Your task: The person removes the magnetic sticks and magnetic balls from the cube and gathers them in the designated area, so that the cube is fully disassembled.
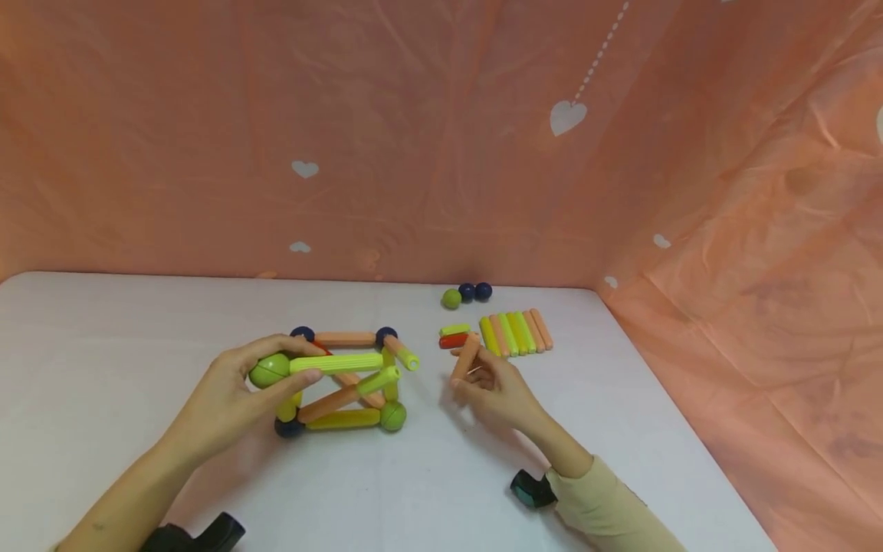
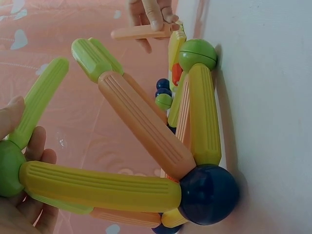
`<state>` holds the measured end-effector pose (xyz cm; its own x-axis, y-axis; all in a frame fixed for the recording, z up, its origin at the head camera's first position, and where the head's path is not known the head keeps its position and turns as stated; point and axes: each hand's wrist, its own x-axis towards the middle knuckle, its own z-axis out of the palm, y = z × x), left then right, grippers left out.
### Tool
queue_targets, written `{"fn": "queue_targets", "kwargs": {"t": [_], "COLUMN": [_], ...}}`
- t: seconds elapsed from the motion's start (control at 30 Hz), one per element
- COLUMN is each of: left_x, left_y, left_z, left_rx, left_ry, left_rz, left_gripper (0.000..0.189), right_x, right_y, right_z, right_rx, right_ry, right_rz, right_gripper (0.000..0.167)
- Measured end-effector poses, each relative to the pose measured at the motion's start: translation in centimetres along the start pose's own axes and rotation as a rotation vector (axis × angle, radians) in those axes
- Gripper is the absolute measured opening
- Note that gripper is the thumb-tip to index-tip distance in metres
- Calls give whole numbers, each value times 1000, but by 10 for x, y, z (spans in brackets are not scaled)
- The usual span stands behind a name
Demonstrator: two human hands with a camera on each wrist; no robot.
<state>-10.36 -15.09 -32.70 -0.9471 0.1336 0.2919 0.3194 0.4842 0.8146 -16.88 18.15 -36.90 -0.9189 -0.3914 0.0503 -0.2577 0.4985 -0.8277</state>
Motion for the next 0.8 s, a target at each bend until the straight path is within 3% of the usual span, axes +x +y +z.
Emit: {"fn": "queue_targets", "kwargs": {"t": [0.13, 0.33, 0.53, 0.67, 0.8], "left_x": [0, 2, 1, 1, 1], "left_y": [0, 0, 0, 0, -1], "left_z": [-1, -2, -2, -2, 0], "left_rx": [-8, 7, 11, -5, -14], "left_ry": [3, 7, 7, 3, 4], "left_rz": [8, 13, 11, 10, 14], "left_gripper": [17, 17, 17, 17, 17], "right_x": [0, 4, 6, 6, 8], "right_y": [9, 19, 31, 38, 45], "right_z": [-17, -42, -58, -65, -73], "right_rx": [-4, -105, 19, 66, 34], "right_ry": [60, 150, 224, 262, 334], "right_rz": [7, 76, 185, 223, 225], "right_gripper": [38, 37, 60, 58, 49]}}
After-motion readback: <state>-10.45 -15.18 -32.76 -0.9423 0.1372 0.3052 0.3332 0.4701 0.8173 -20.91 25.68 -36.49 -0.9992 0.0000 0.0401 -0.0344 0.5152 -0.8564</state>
